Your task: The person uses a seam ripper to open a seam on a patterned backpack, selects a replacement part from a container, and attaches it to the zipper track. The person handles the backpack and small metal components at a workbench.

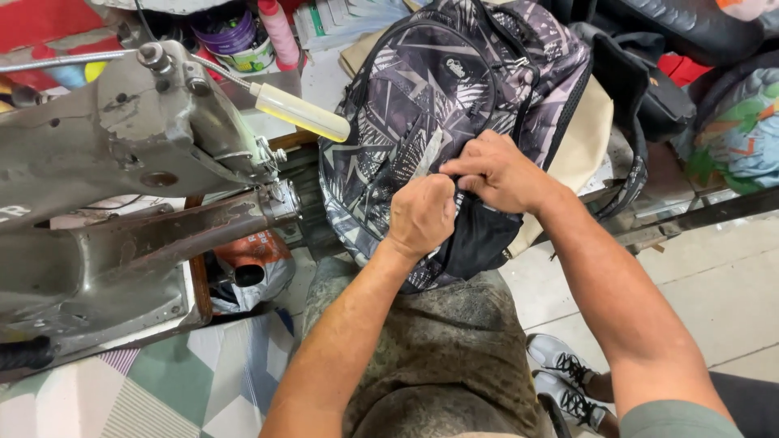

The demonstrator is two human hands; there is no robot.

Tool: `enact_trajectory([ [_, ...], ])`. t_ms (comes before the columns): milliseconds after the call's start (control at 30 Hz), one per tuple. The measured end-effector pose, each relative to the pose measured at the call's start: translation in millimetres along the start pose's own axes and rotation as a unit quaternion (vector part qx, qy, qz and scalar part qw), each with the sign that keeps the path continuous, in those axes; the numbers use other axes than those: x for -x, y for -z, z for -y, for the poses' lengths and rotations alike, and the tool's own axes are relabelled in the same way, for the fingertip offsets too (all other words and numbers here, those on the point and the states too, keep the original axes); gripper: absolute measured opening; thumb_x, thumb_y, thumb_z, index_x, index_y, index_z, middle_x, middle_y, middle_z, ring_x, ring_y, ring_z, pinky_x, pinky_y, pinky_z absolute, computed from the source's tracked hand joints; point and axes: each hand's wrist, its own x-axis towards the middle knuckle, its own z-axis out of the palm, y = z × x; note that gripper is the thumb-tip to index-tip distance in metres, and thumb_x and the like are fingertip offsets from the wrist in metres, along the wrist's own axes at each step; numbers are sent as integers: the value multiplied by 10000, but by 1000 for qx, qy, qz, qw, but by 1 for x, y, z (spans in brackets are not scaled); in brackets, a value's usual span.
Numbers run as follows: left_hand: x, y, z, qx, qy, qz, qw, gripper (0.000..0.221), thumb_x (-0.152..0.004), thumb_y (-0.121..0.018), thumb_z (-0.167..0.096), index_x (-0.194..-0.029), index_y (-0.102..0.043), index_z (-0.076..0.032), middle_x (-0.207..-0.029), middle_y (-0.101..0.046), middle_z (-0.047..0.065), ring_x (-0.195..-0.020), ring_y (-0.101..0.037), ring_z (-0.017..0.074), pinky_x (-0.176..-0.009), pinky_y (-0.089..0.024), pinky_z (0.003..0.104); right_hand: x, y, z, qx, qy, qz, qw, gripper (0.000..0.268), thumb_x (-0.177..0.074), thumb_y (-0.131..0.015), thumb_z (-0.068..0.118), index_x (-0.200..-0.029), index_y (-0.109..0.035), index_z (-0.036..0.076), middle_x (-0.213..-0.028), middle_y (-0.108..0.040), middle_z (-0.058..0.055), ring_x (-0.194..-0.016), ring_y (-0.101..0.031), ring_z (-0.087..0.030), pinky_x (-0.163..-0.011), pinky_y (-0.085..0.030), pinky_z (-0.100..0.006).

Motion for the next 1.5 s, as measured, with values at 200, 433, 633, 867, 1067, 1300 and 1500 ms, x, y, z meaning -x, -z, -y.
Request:
enact_trajectory([
  [200, 3, -3, 0, 132, 135, -38, 981, 212, -790, -716, -62, -896, -561, -159, -675, -635, 38, -622, -680, 253, -581, -561, 322, 1, -10, 0, -92, -7, -57, 994, 123, -954, -756, 301, -1041, -808, 231, -915, -597, 41, -922, -562, -231, -821, -427, -362],
  [433, 20, 9, -1, 174, 134, 43, 975, 378, -793, -813, -201, -1086, -622, -57, -1027, -672, 134, -971, -679, 377, -815, -578, 444, 15, -33, -17, -236, -76, -86, 965, 113, -900, -805, 132, -1007, -804, 98, -932, -641, -6, -940, -562, -203, -926, -433, -350],
  [633, 31, 4, 1, -39, 64, 43, 996, 281, -909, -670, -416, -1046, -717, -175, -1023, -635, 22, -1008, -628, 300, -760, -486, 406, 23, -49, -22, -273, -110, -134, 946, 148, -860, -788, -7, -1007, -782, 11, -953, -666, -87, -967, -608, -220, -945, -464, -395],
  [867, 11, 102, -38, 87, 36, -3, 996, 257, -894, -669, -234, -1070, -669, -47, -1024, -661, 155, -976, -660, 388, -894, -539, 486, 21, -38, 3, -161, -79, -99, 979, 126, -935, -734, 87, -1043, -774, 35, -1010, -684, -120, -999, -635, -269, -984, -471, -379],
  [1067, 4, 215, -5, -13, 59, -104, 993, 83, -952, -596, -70, -959, -669, -32, -914, -712, 100, -801, -688, 286, -751, -562, 407, 34, -42, 9, -175, -173, -118, 962, 176, -912, -730, 59, -1081, -774, 42, -1063, -682, -90, -1010, -640, -192, -978, -483, -295],
  [1300, -1, 227, 175, -235, 245, 18, 940, 113, -857, -588, -81, -942, -523, -43, -843, -604, 193, -840, -562, 399, -768, -436, 505, 41, -41, 14, -223, -187, -216, 932, 211, -887, -748, 33, -1087, -701, -16, -1097, -665, -135, -1044, -622, -224, -987, -477, -316],
  [1500, -48, 180, 297, -203, 332, 143, 910, 501, -861, -669, -196, -1267, -379, -154, -954, -644, 205, -918, -616, 402, -796, -480, 508, 40, -48, 8, -227, -181, -248, 924, 181, -886, -740, -21, -1064, -703, -26, -1072, -653, -155, -1022, -628, -230, -966, -486, -300],
])
